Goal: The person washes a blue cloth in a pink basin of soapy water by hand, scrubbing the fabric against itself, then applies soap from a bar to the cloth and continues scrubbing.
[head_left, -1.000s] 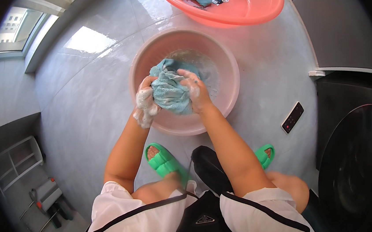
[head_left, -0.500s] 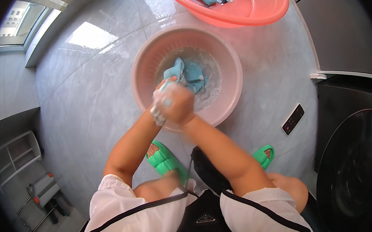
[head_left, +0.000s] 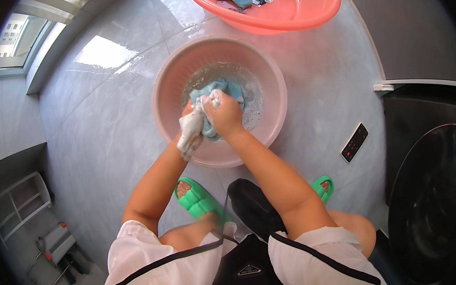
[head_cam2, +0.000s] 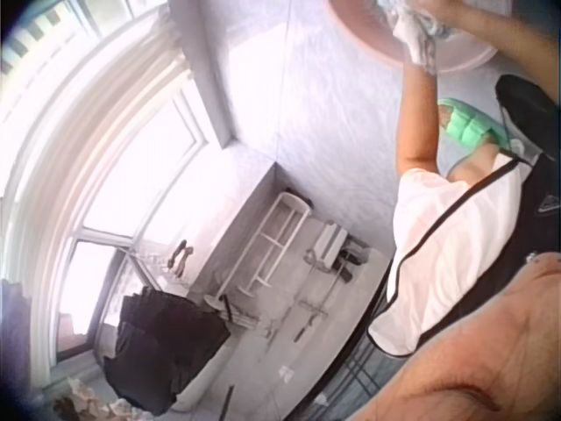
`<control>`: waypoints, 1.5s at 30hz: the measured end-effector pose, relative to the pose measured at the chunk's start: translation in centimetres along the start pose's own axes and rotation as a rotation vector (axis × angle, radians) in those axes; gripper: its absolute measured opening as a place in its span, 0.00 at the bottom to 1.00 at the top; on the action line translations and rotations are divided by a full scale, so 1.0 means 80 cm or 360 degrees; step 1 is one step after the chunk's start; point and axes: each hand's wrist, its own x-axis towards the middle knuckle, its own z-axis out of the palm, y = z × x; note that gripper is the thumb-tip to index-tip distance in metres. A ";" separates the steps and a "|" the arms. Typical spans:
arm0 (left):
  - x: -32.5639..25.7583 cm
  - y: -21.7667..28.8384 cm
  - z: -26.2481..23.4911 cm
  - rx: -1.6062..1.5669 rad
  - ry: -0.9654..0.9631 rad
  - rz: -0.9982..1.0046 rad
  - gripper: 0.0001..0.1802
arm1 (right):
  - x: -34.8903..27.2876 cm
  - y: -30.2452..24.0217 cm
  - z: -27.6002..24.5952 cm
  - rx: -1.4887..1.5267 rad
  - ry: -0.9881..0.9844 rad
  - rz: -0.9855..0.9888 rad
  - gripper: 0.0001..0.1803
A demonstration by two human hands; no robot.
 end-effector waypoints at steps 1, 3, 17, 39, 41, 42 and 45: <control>-0.001 0.012 -0.007 -0.0131 0.0053 -0.0016 0.21 | -0.007 0.001 0.008 0.0083 -0.0027 -0.0045 0.16; -0.001 0.029 -0.018 -0.0290 0.0037 0.0009 0.26 | -0.008 0.012 0.010 0.0673 -0.0159 0.0086 0.22; 0.069 0.017 -0.108 -0.0705 -0.0542 -0.0663 0.33 | -0.071 -0.084 0.055 0.0473 -0.0320 -0.0500 0.14; 0.015 0.023 -0.003 -0.0373 0.0008 -0.0353 0.18 | 0.016 0.011 0.019 -0.0191 0.0175 -0.0381 0.15; -0.009 0.051 0.010 -0.0352 0.0159 -0.0288 0.18 | 0.037 0.012 -0.001 0.0221 -0.0016 -0.0037 0.15; -0.008 0.063 0.002 -0.0324 0.0096 -0.0174 0.19 | 0.037 0.008 -0.002 0.0468 -0.0081 0.0088 0.15; -0.016 0.109 -0.020 -0.0492 -0.0168 0.0039 0.27 | 0.028 -0.020 -0.007 0.1003 -0.0315 0.0198 0.17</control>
